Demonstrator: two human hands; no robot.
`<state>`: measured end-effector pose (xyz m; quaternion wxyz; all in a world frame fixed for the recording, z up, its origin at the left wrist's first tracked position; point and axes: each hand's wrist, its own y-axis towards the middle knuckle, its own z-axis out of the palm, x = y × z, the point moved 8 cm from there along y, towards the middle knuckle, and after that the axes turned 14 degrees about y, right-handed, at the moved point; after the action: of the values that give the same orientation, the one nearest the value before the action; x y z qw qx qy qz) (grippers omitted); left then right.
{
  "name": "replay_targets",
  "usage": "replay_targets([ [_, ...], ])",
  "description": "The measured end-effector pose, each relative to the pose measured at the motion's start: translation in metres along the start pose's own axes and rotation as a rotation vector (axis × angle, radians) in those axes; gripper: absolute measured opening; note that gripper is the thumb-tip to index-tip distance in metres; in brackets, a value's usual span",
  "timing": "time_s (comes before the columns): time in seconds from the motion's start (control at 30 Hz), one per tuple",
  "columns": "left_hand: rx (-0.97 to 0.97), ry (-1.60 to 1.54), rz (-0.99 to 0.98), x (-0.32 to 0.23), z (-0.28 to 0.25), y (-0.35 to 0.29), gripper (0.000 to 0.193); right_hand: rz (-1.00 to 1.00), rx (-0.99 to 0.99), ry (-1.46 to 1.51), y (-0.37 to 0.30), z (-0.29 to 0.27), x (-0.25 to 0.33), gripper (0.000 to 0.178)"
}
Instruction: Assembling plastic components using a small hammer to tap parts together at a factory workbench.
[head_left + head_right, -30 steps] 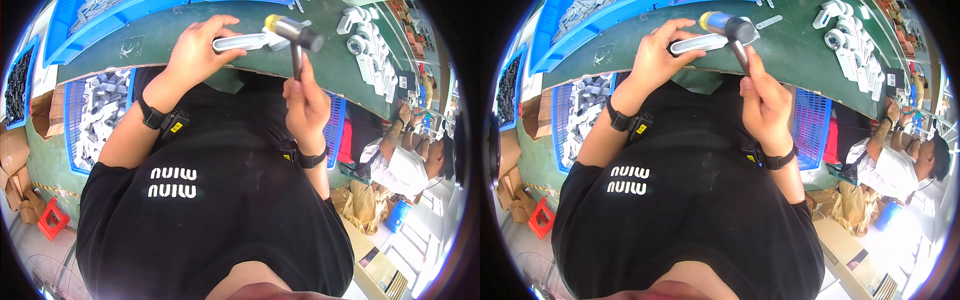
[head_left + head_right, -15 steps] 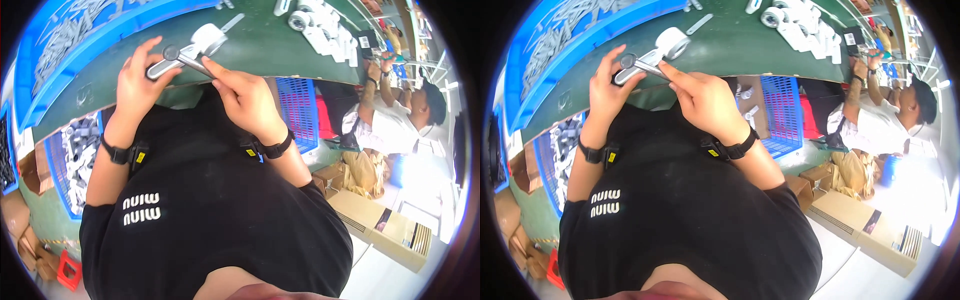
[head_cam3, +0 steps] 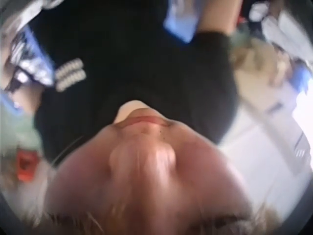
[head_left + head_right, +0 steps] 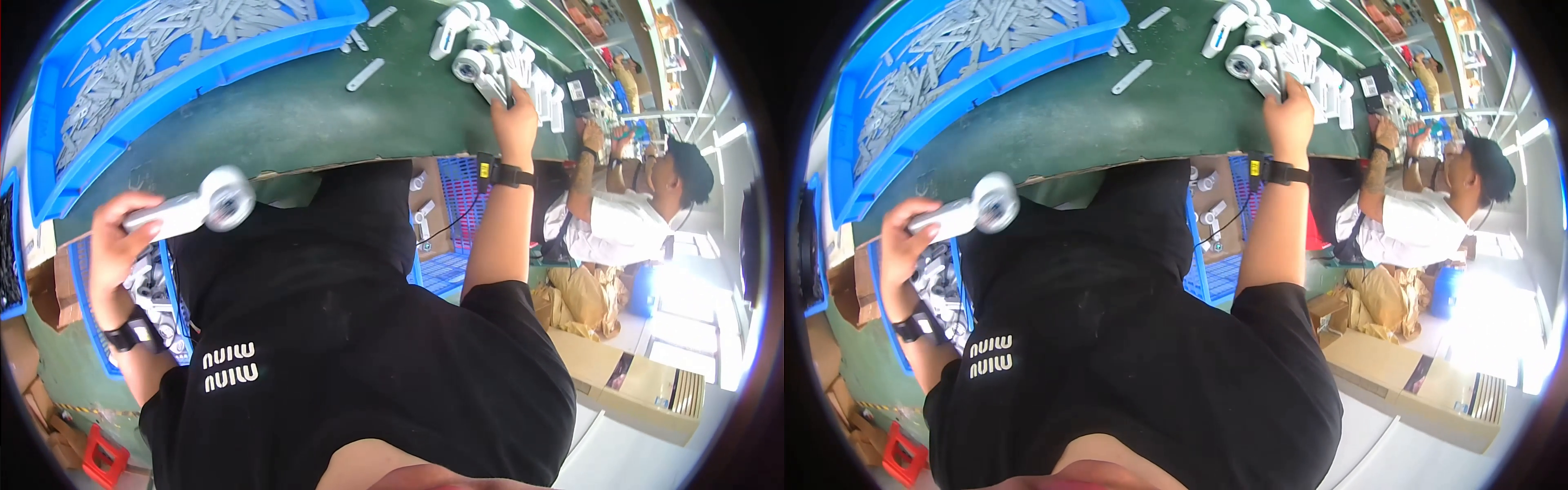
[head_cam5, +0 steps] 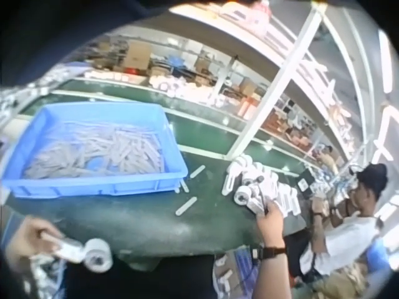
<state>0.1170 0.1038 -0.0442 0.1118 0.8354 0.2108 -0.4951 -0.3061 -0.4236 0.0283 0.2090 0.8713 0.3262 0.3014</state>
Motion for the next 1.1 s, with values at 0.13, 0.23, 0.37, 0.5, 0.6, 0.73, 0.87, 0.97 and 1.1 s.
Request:
replay_targets([
  [0.13,-0.025,-0.017,-0.336,0.141,-0.113,-0.118,0.045,0.060,0.067,0.048,0.004,0.027,-0.048,0.050],
  [0.23,-0.232,0.276,-0.584,0.211,-0.149,-0.206,0.049,0.070,-0.007,0.100,-0.011,0.014,-0.050,0.041],
  [0.37,-0.489,0.159,-1.070,0.309,-0.115,-0.302,0.038,-0.040,-0.009,0.160,-0.028,-0.016,0.028,0.035],
  [0.5,-0.626,0.238,-1.247,0.375,-0.083,-0.354,0.035,0.129,0.120,0.604,-0.052,0.015,0.108,0.036],
  [0.6,-0.590,0.283,-1.184,0.395,-0.084,-0.349,0.032,0.069,0.275,0.746,-0.072,0.054,0.191,0.039],
  [0.73,-0.660,0.244,-0.958,0.362,-0.116,-0.273,0.028,-0.019,0.483,0.789,-0.099,0.101,0.262,0.035],
  [0.87,-0.526,0.021,-0.639,0.238,-0.142,-0.175,0.027,-0.061,0.515,0.924,-0.106,0.116,0.281,0.036],
  [0.97,-0.254,-0.341,-0.314,0.093,-0.126,-0.119,0.031,-0.007,0.525,0.944,-0.097,0.108,0.269,0.037],
  [1.1,-0.073,-0.353,0.158,-0.061,-0.100,-0.036,0.032,0.441,0.590,1.154,-0.093,0.122,0.203,0.047],
])
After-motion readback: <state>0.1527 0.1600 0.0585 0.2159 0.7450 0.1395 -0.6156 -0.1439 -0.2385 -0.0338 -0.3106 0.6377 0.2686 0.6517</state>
